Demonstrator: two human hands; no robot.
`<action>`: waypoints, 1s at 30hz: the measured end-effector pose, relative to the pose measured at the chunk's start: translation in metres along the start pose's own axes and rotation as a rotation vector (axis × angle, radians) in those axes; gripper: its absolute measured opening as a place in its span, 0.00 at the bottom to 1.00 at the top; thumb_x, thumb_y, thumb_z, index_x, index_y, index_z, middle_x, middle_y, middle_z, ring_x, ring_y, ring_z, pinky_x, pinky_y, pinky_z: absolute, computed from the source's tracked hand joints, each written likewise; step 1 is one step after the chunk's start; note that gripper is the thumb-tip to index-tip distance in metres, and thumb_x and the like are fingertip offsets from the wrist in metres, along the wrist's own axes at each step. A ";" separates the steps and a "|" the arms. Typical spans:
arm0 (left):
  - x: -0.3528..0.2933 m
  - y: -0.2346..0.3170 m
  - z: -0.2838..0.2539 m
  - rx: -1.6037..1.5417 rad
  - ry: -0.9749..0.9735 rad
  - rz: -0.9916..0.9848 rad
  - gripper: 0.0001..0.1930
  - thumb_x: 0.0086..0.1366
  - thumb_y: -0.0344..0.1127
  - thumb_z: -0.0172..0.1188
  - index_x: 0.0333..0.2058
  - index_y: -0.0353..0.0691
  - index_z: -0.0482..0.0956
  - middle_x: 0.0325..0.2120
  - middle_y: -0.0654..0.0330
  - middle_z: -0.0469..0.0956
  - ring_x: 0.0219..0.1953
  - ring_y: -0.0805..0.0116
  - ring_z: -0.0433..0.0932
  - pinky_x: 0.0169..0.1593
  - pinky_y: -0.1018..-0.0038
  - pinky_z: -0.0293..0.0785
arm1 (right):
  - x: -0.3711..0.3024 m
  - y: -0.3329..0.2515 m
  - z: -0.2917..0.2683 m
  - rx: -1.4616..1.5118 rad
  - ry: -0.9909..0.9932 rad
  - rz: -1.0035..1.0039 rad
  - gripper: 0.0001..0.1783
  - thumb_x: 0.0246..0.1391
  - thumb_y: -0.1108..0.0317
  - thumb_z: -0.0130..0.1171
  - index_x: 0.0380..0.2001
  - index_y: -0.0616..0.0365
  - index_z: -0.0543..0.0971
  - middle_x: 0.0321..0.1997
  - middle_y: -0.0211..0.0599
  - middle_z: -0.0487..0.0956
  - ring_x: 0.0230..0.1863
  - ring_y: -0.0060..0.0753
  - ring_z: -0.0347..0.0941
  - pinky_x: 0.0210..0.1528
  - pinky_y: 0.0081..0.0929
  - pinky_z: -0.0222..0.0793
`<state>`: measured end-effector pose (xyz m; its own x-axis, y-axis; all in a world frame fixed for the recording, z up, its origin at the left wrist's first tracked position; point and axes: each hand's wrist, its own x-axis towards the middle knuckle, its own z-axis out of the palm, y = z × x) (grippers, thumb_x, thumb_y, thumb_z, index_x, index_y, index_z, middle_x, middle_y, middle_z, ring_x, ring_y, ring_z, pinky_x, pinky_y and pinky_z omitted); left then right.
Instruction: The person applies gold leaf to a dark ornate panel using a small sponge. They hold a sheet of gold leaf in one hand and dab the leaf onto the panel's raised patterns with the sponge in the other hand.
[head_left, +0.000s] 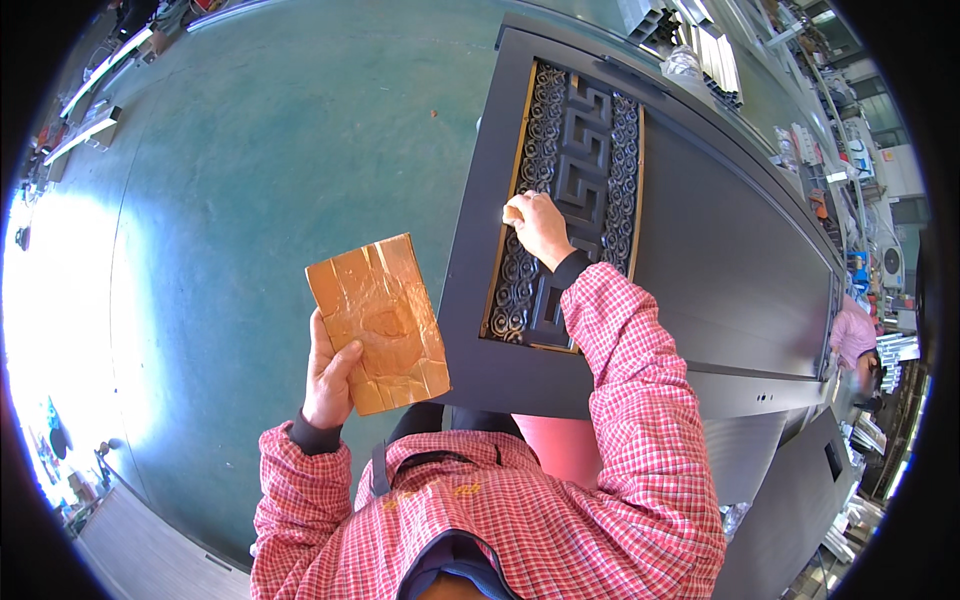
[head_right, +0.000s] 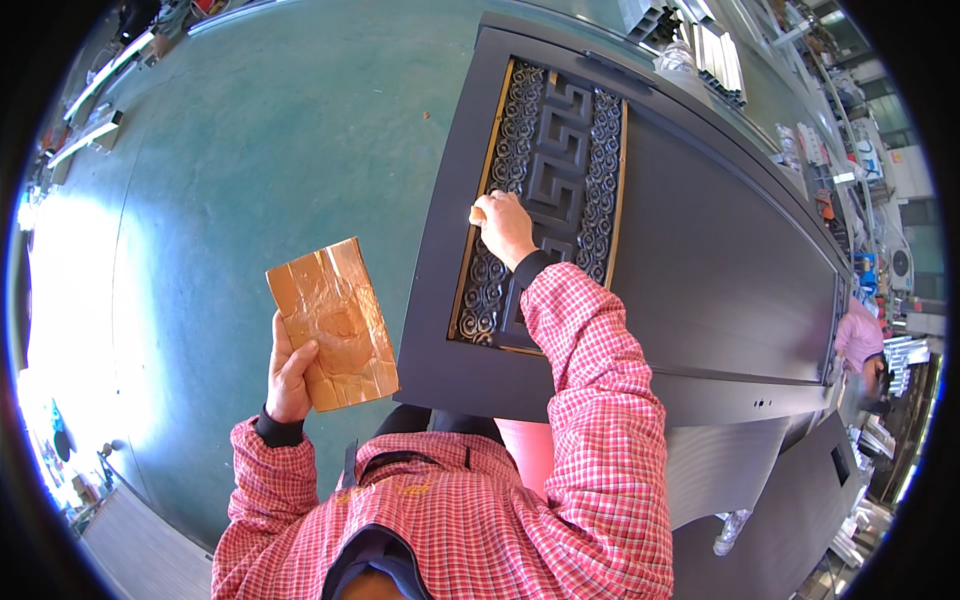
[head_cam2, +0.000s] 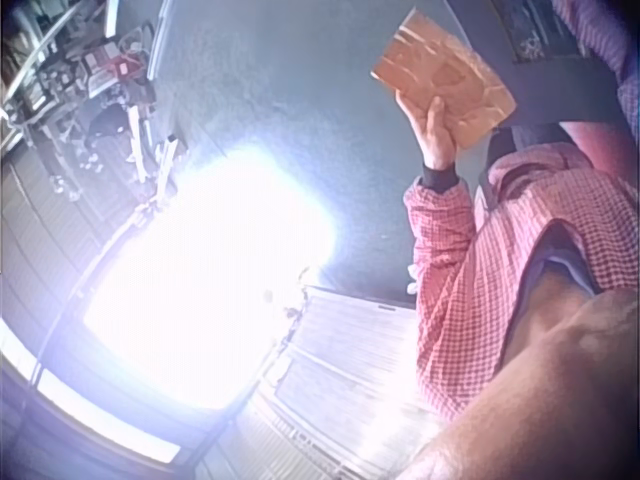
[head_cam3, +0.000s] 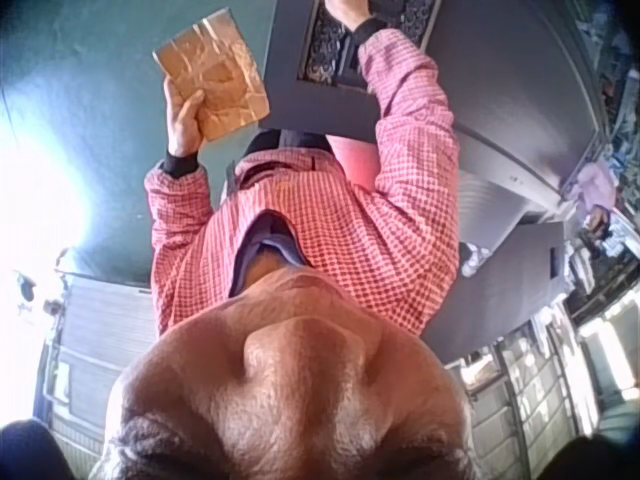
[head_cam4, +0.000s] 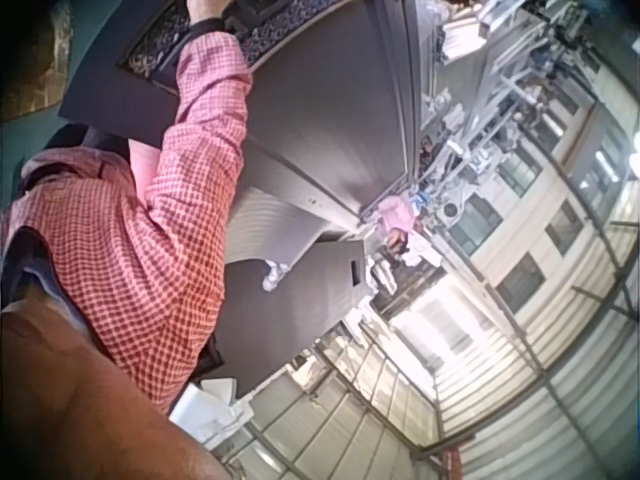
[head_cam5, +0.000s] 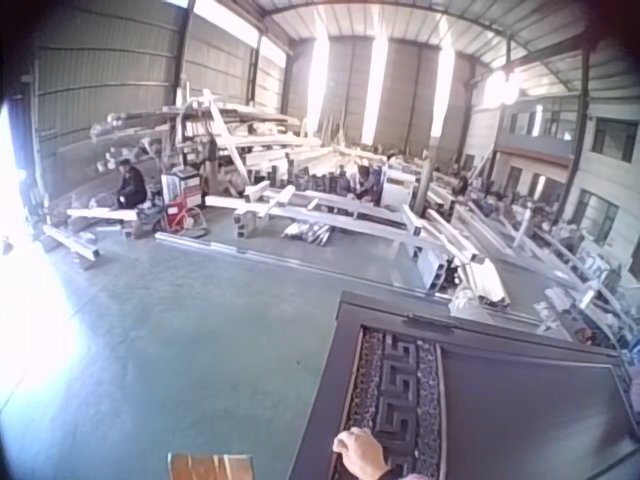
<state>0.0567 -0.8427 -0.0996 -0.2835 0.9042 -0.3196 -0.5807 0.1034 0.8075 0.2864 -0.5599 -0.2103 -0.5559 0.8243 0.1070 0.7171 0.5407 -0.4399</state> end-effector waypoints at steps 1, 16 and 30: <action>-0.001 -0.001 0.000 0.006 0.004 0.009 0.35 0.64 0.23 0.45 0.68 0.44 0.42 0.61 0.57 0.60 0.60 0.63 0.64 0.61 0.65 0.64 | -0.004 -0.002 0.000 0.001 -0.012 0.004 0.04 0.47 0.71 0.58 0.28 0.57 0.79 0.32 0.39 0.77 0.39 0.45 0.73 0.40 0.37 0.71; -0.033 0.001 -0.007 0.016 -0.047 0.015 0.35 0.64 0.23 0.44 0.67 0.44 0.43 0.61 0.56 0.61 0.59 0.63 0.66 0.60 0.66 0.66 | -0.084 -0.043 0.010 0.012 0.012 -0.055 0.02 0.46 0.74 0.57 0.26 0.56 0.78 0.32 0.40 0.76 0.38 0.45 0.72 0.40 0.37 0.70; -0.051 -0.006 -0.003 -0.048 -0.073 0.031 0.32 0.64 0.19 0.42 0.65 0.43 0.47 0.60 0.55 0.61 0.59 0.64 0.65 0.60 0.68 0.65 | -0.126 -0.074 -0.035 0.072 -0.005 -0.077 0.05 0.44 0.70 0.59 0.28 0.56 0.78 0.30 0.39 0.75 0.36 0.46 0.72 0.38 0.38 0.70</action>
<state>0.0727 -0.8903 -0.0900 -0.2465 0.9345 -0.2568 -0.6092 0.0567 0.7910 0.3180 -0.6983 -0.1604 -0.6099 0.7802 0.1388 0.6402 0.5884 -0.4939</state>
